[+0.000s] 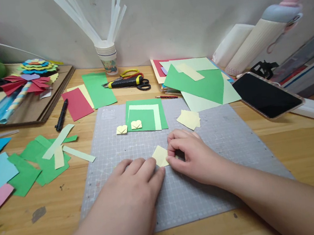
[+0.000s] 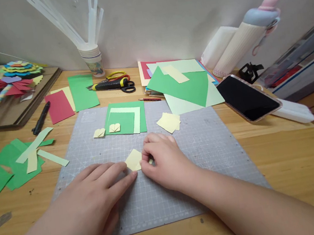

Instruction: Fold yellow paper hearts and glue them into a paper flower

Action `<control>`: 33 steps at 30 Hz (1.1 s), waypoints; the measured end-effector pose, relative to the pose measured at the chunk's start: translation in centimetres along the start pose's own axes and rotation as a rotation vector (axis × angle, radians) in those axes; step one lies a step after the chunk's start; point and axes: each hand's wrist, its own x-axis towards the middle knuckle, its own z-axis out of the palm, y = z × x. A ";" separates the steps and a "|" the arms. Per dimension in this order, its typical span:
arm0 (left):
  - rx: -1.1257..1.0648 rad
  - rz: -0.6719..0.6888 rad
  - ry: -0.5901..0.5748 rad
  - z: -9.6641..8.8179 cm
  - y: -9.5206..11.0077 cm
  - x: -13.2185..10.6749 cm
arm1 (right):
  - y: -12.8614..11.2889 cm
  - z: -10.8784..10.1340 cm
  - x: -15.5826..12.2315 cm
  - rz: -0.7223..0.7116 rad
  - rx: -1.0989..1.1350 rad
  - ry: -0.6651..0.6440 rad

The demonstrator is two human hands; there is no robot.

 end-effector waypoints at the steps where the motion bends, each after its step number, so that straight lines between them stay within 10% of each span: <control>1: -0.007 -0.005 -0.002 -0.1 0.1 -0.1 | 0.0 0.0 0.0 0.000 -0.001 0.001; 33: -0.022 0.007 0.004 0.2 -0.6 0.4 | -0.9 -1.5 -1.0 -0.084 -0.021 0.012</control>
